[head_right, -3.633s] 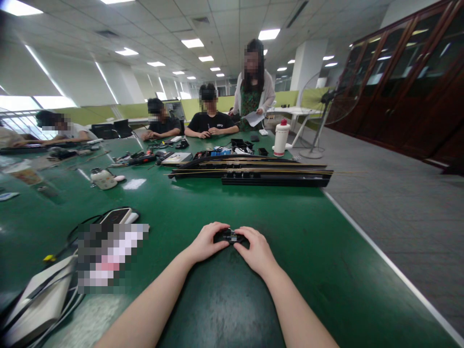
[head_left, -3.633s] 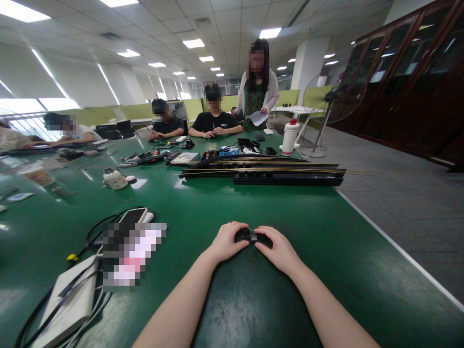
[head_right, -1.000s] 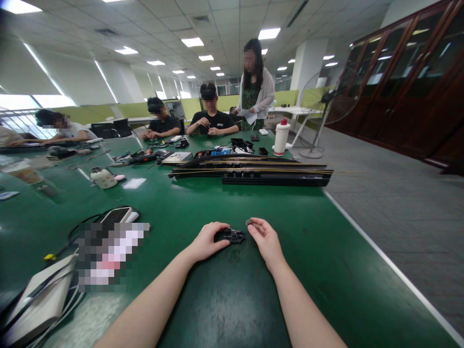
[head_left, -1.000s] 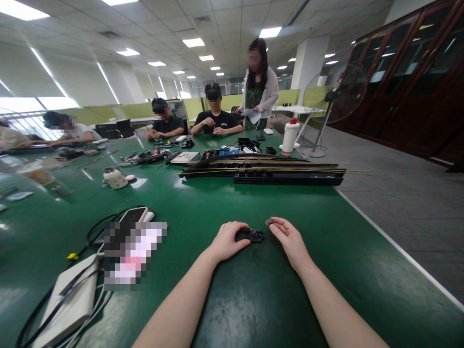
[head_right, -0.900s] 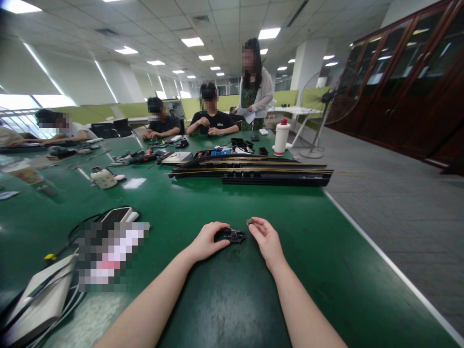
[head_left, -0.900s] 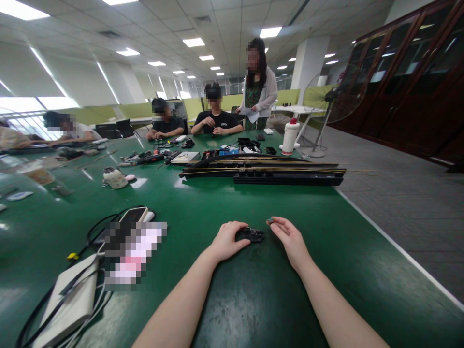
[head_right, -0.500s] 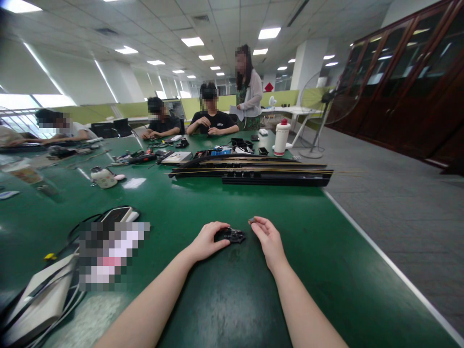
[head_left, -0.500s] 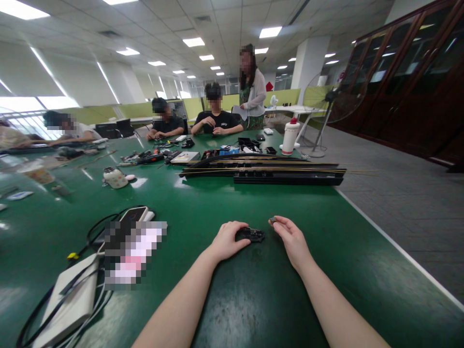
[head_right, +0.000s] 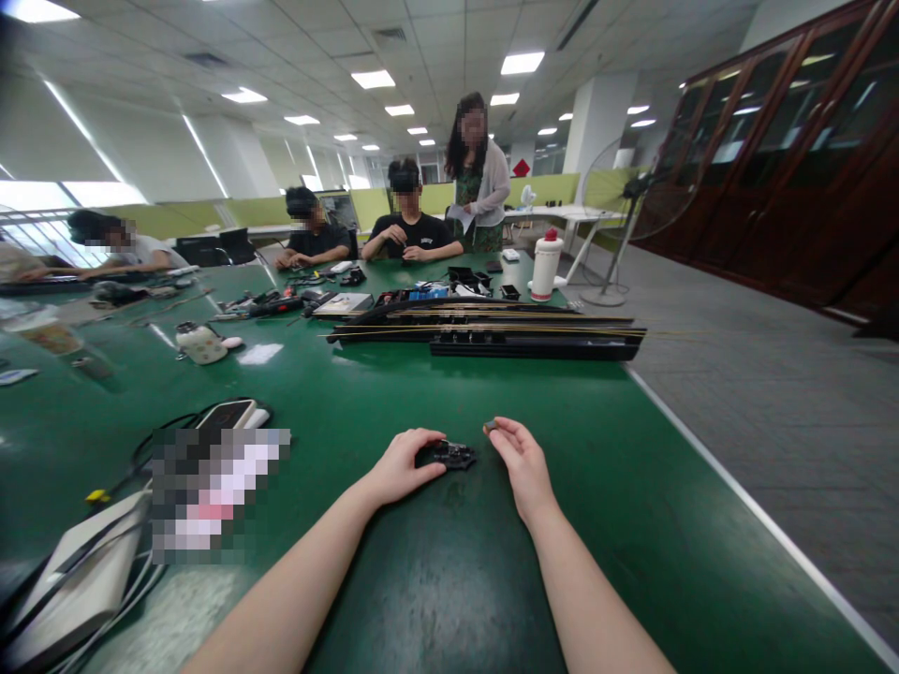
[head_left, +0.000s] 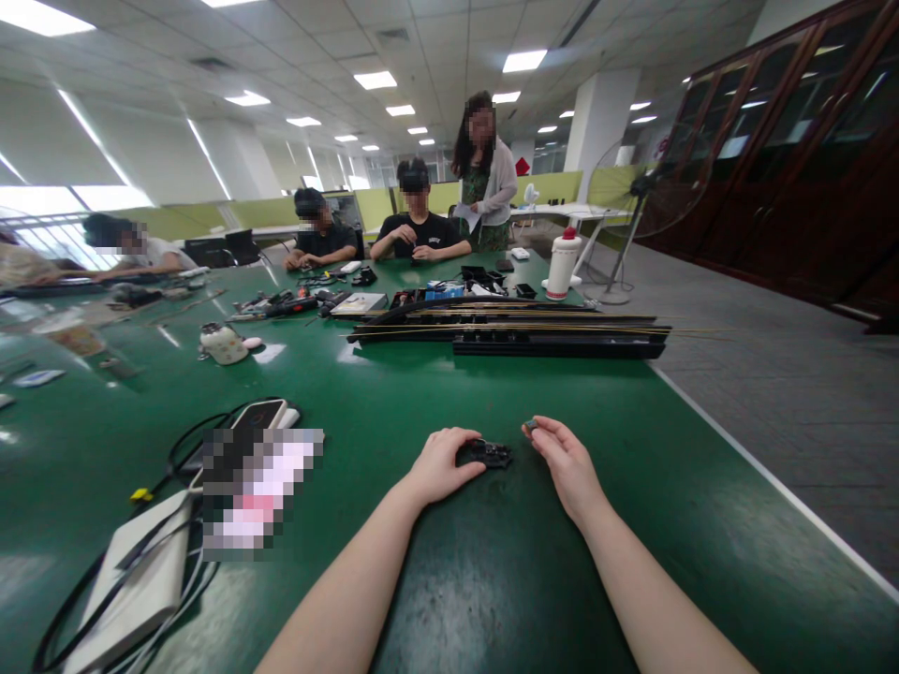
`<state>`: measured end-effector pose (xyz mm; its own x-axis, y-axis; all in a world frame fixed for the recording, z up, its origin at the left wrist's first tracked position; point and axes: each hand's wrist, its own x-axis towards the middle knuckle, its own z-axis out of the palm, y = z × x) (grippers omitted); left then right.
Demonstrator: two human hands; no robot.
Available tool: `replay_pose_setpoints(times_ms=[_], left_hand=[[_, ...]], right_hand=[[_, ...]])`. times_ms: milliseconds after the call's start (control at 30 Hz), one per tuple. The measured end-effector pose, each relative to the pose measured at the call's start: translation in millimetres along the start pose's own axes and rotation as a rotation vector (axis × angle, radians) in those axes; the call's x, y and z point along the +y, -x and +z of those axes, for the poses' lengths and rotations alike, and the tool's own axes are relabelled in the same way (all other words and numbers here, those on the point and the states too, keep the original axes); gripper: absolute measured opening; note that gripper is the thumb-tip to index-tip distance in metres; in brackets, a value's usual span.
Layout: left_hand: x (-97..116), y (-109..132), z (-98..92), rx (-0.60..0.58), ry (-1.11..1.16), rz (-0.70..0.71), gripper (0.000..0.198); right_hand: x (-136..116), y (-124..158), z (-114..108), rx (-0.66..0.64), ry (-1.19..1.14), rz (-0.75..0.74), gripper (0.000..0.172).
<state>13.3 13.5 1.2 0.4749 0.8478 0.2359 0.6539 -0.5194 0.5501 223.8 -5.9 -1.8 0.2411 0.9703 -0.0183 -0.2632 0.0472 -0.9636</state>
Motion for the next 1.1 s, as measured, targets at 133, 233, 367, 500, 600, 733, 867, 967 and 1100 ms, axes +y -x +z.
replay_pose_setpoints(times_ms=[133, 233, 367, 500, 600, 733, 867, 967, 1100], left_hand=[[-0.9, -0.4, 0.7, 0.007, 0.001, 0.008, 0.040], [-1.1, -0.6, 1.0, 0.003, -0.004, 0.006, 0.040], [-1.0, -0.8, 1.0, -0.005, -0.008, 0.004, 0.040], [-0.2, -0.9, 0.5, -0.004, -0.013, 0.007, 0.040], [0.3, -0.8, 0.3, -0.001, -0.014, 0.004, 0.040], [-0.2, -0.6, 0.6, 0.000, -0.005, 0.005, 0.040], [-0.5, -0.9, 0.7, -0.002, -0.005, 0.000, 0.040], [0.2, -1.1, 0.2, -0.001, -0.008, -0.001, 0.040], [0.7, -1.1, -0.2, 0.002, -0.006, 0.003, 0.040]], right_hand=[[-0.5, 0.2, 0.1, 0.001, -0.002, -0.001, 0.035], [-0.6, 0.3, 0.0, -0.001, -0.001, 0.006, 0.036], [-1.0, 0.4, 0.5, 0.003, -0.027, 0.016, 0.038], [-1.8, 0.7, 1.2, 0.004, -0.039, 0.020, 0.039], [-2.2, 0.8, 1.6, 0.004, -0.035, 0.019, 0.039], [-2.7, 1.1, 1.6, 0.001, -0.019, 0.019, 0.039], [-3.0, 1.7, 1.3, -0.002, -0.003, 0.022, 0.040], [-2.8, 1.1, 1.4, -0.005, 0.009, 0.021, 0.040], [-2.6, -0.3, 1.6, -0.007, 0.016, 0.021, 0.040]])
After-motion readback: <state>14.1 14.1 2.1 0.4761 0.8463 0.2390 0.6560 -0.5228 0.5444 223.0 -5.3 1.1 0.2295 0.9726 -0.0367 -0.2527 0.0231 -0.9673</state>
